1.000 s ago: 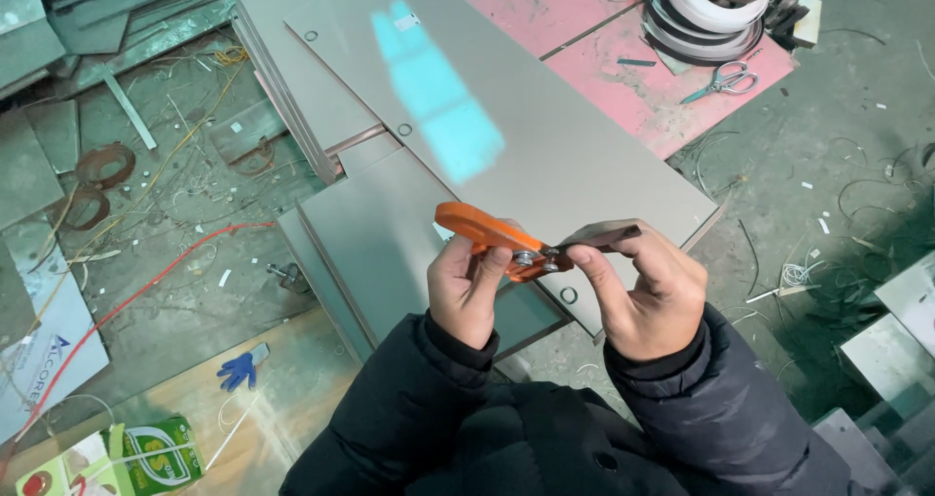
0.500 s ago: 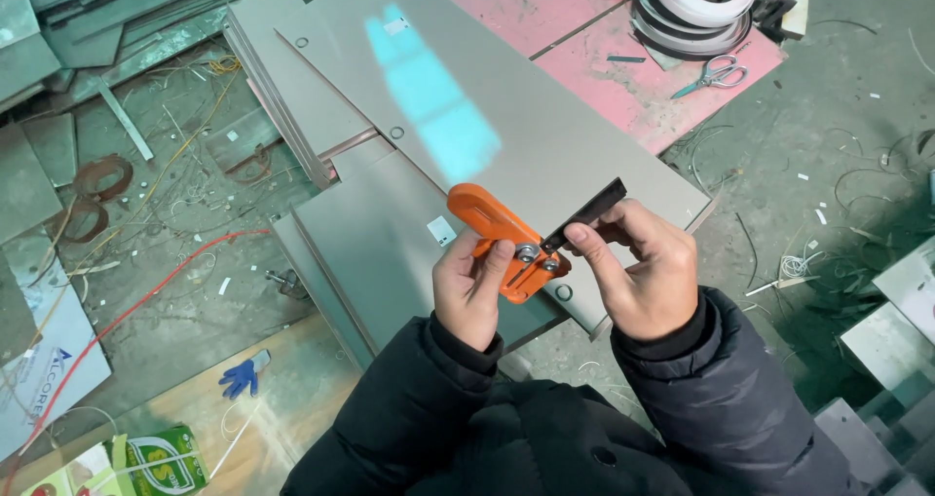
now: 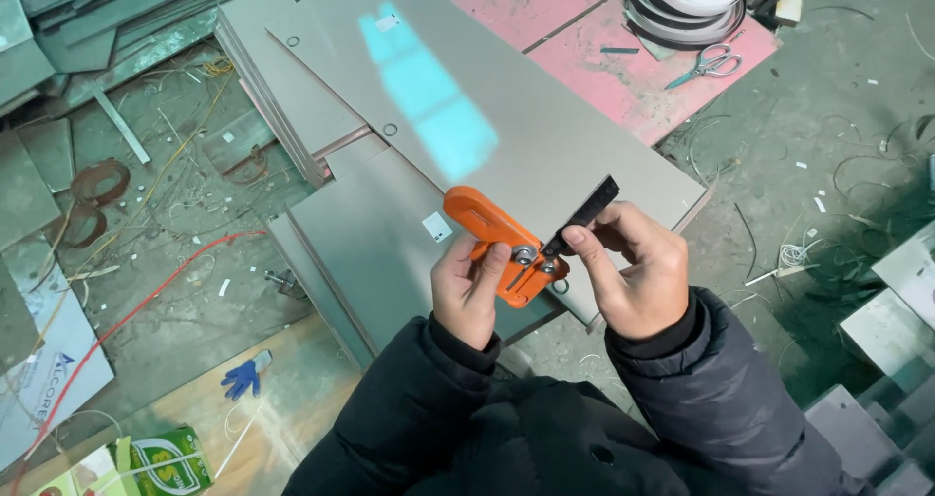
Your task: The person walks through a workshop while holding a utility knife and a metal ruler. They place the tools on a workbench and then use a pair of scissors to trim the edges of a large, flat sheet of material.
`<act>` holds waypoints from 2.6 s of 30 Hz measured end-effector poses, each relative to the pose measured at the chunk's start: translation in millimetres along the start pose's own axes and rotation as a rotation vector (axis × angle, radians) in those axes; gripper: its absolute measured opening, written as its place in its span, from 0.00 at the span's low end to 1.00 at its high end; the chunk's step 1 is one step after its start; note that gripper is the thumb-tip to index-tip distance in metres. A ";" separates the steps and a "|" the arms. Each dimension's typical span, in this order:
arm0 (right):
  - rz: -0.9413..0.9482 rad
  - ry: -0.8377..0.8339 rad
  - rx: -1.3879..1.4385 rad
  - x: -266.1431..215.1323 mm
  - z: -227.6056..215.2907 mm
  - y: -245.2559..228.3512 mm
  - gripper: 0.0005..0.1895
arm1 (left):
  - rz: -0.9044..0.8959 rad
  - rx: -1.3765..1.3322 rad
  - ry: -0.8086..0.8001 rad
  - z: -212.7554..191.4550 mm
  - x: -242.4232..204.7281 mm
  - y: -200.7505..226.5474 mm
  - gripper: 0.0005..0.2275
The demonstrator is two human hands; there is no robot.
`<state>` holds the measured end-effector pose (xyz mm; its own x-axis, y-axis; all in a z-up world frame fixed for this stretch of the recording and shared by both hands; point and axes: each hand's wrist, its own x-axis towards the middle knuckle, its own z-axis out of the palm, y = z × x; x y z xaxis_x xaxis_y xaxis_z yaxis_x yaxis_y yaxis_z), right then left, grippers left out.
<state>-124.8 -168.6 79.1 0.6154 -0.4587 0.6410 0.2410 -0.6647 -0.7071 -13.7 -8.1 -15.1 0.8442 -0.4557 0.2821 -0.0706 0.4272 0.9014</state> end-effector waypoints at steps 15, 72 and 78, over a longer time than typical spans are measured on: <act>-0.777 -0.081 0.054 52.0 -28.0 -83.1 0.02 | 0.690 -0.220 -0.354 34.0 66.0 91.0 0.08; -0.015 -0.094 0.148 74.6 4.5 -10.0 0.12 | 0.081 0.063 -0.021 39.9 66.6 82.6 0.14; 0.203 -0.089 0.290 61.1 14.3 -3.4 0.10 | -0.047 0.037 0.015 40.0 69.3 64.9 0.15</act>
<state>-77.3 -185.9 116.4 0.7327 -0.5023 0.4592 0.3023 -0.3643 -0.8809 19.0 -43.2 76.1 0.8551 -0.4624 0.2345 -0.0502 0.3762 0.9252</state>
